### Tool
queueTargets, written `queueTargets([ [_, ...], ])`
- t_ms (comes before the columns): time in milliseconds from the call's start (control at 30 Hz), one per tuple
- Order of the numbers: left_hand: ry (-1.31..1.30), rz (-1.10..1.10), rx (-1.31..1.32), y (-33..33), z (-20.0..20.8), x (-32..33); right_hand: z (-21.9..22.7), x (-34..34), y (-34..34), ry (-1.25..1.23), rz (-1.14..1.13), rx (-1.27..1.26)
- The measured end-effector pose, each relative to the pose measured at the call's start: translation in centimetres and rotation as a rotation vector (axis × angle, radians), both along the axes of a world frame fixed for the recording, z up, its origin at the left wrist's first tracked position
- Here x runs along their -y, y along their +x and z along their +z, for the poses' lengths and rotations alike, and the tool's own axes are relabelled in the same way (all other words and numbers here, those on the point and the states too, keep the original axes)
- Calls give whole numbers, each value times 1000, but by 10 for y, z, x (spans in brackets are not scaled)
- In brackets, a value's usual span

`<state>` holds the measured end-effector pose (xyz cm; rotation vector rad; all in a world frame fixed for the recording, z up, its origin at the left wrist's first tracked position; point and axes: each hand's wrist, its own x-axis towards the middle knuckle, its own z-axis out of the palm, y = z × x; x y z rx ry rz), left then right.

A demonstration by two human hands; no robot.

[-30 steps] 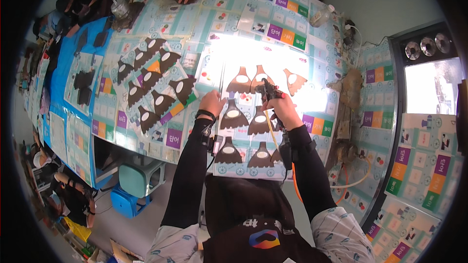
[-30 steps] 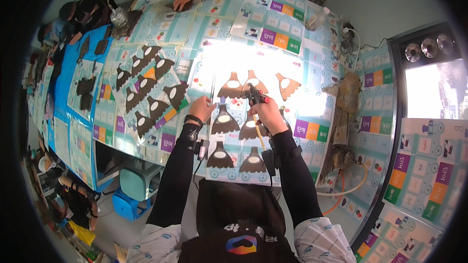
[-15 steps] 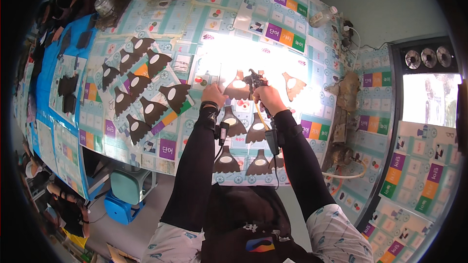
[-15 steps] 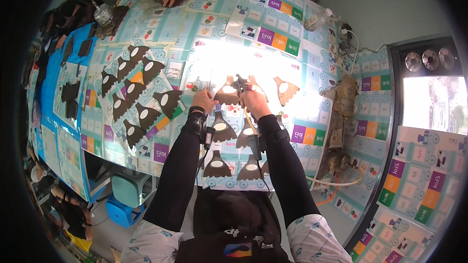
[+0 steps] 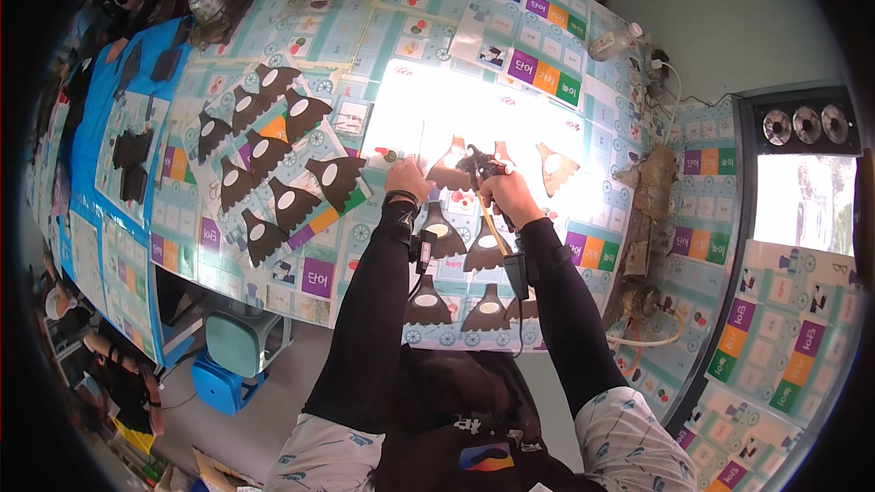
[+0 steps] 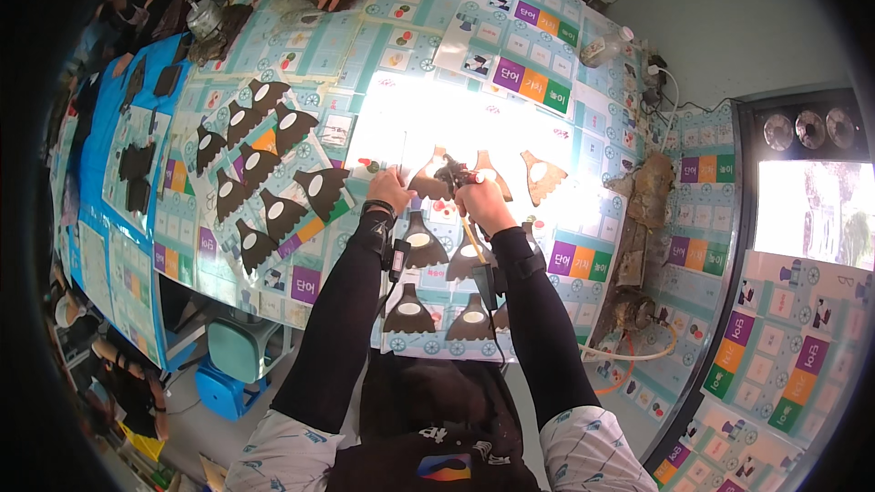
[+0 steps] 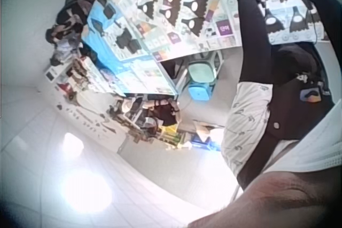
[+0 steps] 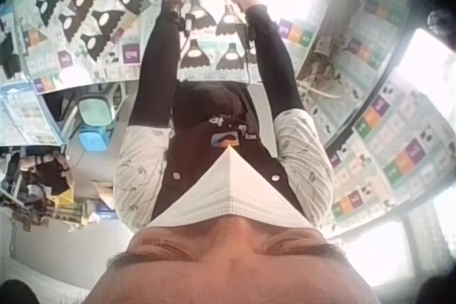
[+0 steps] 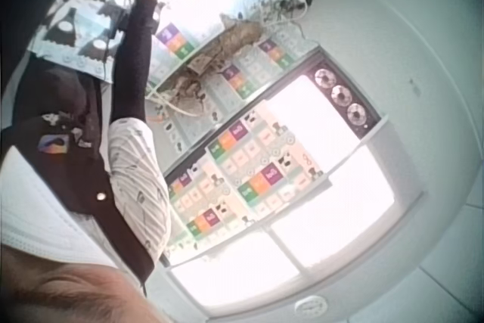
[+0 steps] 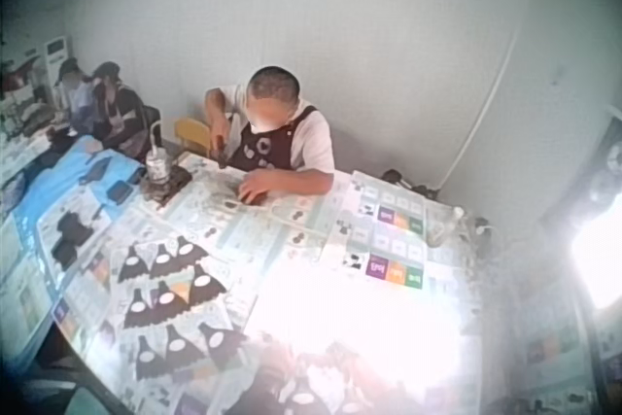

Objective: Applying glue and assembling decorative and functional components onto shoe upper materials.

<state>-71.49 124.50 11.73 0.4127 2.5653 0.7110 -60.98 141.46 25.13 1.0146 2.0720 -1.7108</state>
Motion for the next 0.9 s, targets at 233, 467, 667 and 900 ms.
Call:
queueTargets([
  [233,-13,11,34,-1,5,-1,-1,-5,4,-63,-18,-1],
  [467,-47,8,45,0,10,-4,-3,-18,15,-9,65,-51],
  [667,-50,20,31,1,12,-4,-11,-26,20,170,237,-105],
  [900,-62,16,49,-2,13,-2,-12,-28,17,419,458,-165],
])
